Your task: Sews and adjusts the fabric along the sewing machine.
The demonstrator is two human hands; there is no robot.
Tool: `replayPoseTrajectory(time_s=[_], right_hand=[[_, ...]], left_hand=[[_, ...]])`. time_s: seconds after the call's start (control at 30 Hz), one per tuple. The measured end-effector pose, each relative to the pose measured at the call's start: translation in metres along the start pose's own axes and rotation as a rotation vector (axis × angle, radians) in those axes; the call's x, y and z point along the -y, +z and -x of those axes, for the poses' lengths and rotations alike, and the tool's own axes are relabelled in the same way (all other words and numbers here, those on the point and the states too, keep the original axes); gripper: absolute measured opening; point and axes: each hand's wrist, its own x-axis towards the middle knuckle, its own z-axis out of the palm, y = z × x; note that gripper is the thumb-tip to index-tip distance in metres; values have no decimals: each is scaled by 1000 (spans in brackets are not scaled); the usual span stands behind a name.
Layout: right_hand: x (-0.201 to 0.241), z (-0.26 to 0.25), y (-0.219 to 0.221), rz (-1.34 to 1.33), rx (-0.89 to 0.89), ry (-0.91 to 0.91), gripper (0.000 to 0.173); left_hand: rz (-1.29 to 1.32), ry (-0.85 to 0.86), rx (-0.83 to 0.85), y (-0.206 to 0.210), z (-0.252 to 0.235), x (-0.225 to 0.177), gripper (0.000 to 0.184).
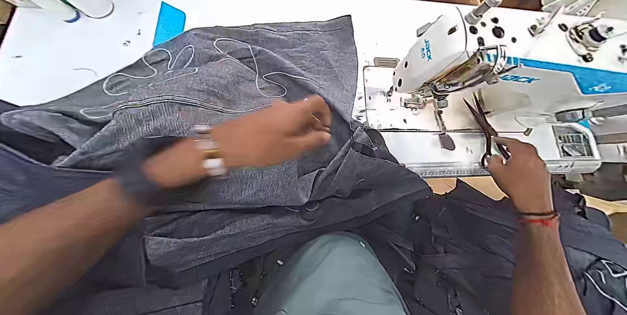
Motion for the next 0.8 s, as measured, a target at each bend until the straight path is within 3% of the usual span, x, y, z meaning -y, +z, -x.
replayPoseTrajectory(time_s=[0.07,0.13,0.27,0.37,0.53,0.6,0.7,0.73,0.8], right_hand=[[-27,-8,11,54,70,-32,47],[-35,-10,18,57,65,-73,50],[-37,-12,19,-10,27,-138,45],[-42,-17,16,-6,0,-162,50],[-43,-16,15,-128,9,-8,67],[-35,-6,13,-423,49,101,57],[-24,39,19,-1296,118,183,16],[-20,58,27,-1604,113,145,16],[-5,93,42,-1993,218,-22,39]], left_hand=[[149,-58,78,45,-45,5,26],[445,-85,-3,79,-72,17,23],[1058,-137,-152,112,-91,13,37],[1178,-128,-116,127,-87,12,60],[1206,-62,98,128,-83,23,100],[1209,-24,160,125,-86,29,107],[1234,0,227,121,-85,32,113],[1240,2,242,119,-86,34,115],[1263,5,266,119,-86,34,118]])
